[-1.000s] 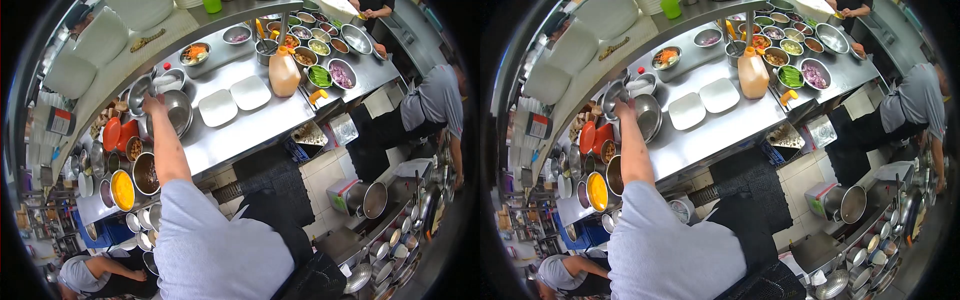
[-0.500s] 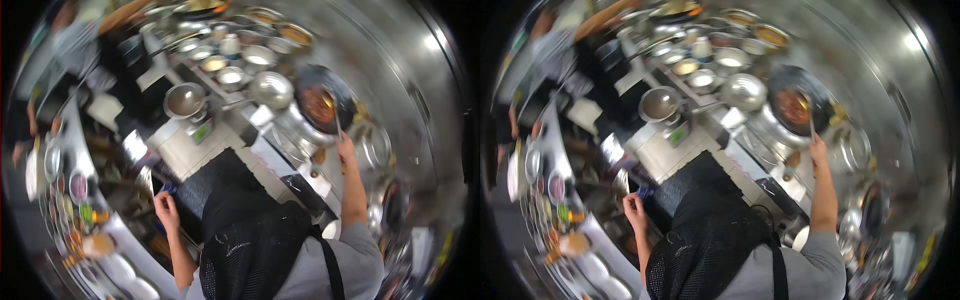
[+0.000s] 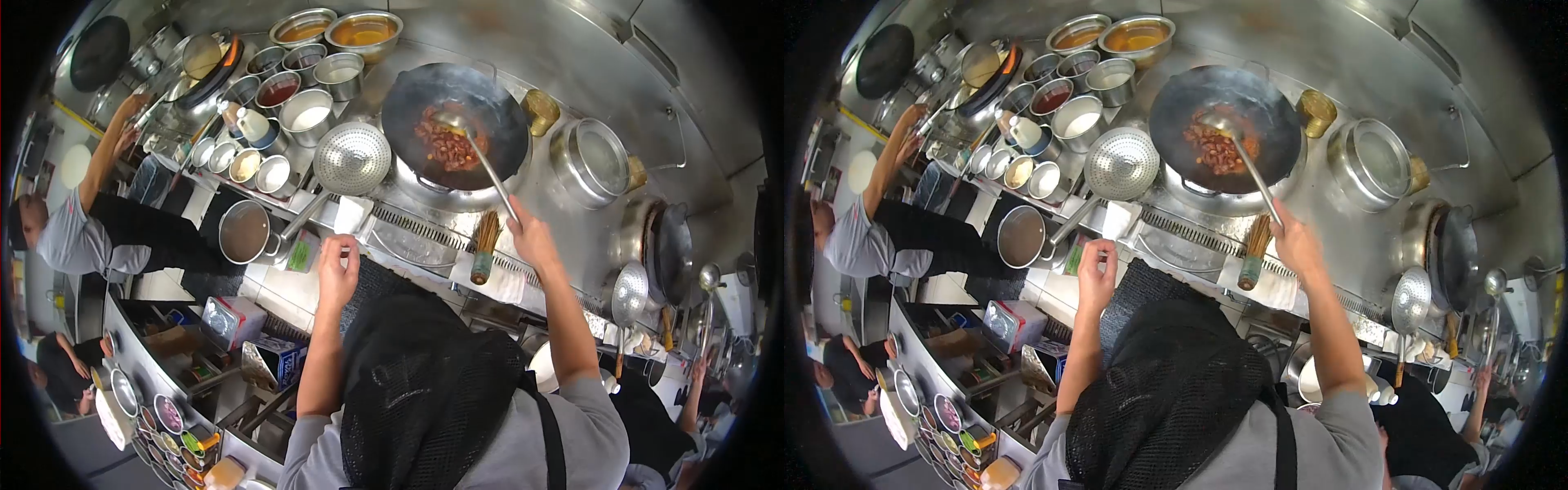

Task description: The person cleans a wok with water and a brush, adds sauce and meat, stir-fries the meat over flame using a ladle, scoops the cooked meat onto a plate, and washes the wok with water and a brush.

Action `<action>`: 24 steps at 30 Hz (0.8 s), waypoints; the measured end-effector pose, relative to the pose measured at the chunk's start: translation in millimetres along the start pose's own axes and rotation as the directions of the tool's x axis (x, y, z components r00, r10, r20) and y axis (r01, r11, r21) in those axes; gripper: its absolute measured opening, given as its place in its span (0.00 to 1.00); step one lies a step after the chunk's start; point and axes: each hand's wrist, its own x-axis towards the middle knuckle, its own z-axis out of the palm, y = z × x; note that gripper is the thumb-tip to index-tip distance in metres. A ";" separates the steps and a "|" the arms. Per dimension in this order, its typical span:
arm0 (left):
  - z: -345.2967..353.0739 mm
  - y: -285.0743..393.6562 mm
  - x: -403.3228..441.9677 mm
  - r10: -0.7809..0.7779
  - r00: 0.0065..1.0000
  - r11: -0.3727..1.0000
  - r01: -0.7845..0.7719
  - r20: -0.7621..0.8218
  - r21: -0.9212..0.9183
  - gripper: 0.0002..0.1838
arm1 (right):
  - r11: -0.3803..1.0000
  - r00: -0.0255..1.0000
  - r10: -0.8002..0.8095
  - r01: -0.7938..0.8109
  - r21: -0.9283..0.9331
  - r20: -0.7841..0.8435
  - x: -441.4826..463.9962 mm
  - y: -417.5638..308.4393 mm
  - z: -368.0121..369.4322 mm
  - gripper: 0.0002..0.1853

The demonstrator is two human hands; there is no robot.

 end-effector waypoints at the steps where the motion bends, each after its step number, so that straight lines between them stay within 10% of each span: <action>1: 5.6 -6.9 1.1 -0.008 0.999 1.000 0.008 0.032 0.001 0.05 | 1.000 0.999 -0.011 0.010 0.017 0.051 -5.2 4.0 3.8 0.28; 13: -17.8 -97.5 -3.9 -0.309 0.951 0.950 0.310 0.030 -0.034 0.06 | 0.999 0.996 0.033 -0.036 0.035 0.089 -45.7 -28.4 -28.6 0.29; 24: -4.0 -195.3 80.1 -0.133 0.960 0.972 0.078 0.245 0.222 0.18 | 0.991 0.990 0.135 -0.135 0.003 -0.047 -54.5 -94.3 -6.8 0.27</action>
